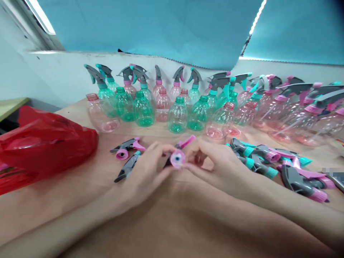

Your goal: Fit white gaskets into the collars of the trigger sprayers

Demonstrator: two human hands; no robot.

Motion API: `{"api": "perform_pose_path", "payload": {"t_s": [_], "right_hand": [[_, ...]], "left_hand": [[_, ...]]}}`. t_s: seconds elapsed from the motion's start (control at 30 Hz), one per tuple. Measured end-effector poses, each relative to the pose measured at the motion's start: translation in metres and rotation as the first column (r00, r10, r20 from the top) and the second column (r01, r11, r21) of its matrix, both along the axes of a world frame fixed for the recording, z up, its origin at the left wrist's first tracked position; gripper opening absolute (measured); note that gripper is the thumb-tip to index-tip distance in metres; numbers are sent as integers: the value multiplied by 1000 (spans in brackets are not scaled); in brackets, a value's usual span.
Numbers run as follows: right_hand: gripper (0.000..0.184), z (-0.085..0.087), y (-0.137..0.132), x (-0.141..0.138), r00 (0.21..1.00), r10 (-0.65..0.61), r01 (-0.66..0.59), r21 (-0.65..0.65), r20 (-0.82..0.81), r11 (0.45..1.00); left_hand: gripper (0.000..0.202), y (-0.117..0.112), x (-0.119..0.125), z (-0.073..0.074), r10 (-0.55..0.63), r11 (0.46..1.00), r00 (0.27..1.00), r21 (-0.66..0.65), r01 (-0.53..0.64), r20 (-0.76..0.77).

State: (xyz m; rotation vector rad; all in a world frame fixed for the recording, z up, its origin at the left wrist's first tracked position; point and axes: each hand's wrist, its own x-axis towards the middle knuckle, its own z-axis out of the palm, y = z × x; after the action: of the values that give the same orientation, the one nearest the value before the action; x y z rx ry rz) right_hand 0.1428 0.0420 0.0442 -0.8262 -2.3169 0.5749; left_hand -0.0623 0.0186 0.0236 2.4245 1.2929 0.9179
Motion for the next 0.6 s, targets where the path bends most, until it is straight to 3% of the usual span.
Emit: {"api": "perform_pose_path", "payload": {"t_s": [0.07,0.2,0.27,0.47,0.6], "right_hand": [[10,6,-15,10,999,44,-44,105,8,993],[9,5,-33,27,986,122,-124,12,118,992],[7,2,-35,34,985,109,-108,-14,131,994],[10,3,-28,50,992,-13,3,83,127,997],[14,5,-23,56,974,-27,21,29,224,999]], "left_hand": [[21,-23,11,-6,-37,999,996,2,37,83],[20,-40,30,-17,-108,992,978,-40,117,178],[22,-37,38,-21,-94,991,974,-76,111,207],[24,-17,50,-24,-129,975,960,-146,169,250],[34,-13,48,-22,-141,965,969,-189,180,205]]}}
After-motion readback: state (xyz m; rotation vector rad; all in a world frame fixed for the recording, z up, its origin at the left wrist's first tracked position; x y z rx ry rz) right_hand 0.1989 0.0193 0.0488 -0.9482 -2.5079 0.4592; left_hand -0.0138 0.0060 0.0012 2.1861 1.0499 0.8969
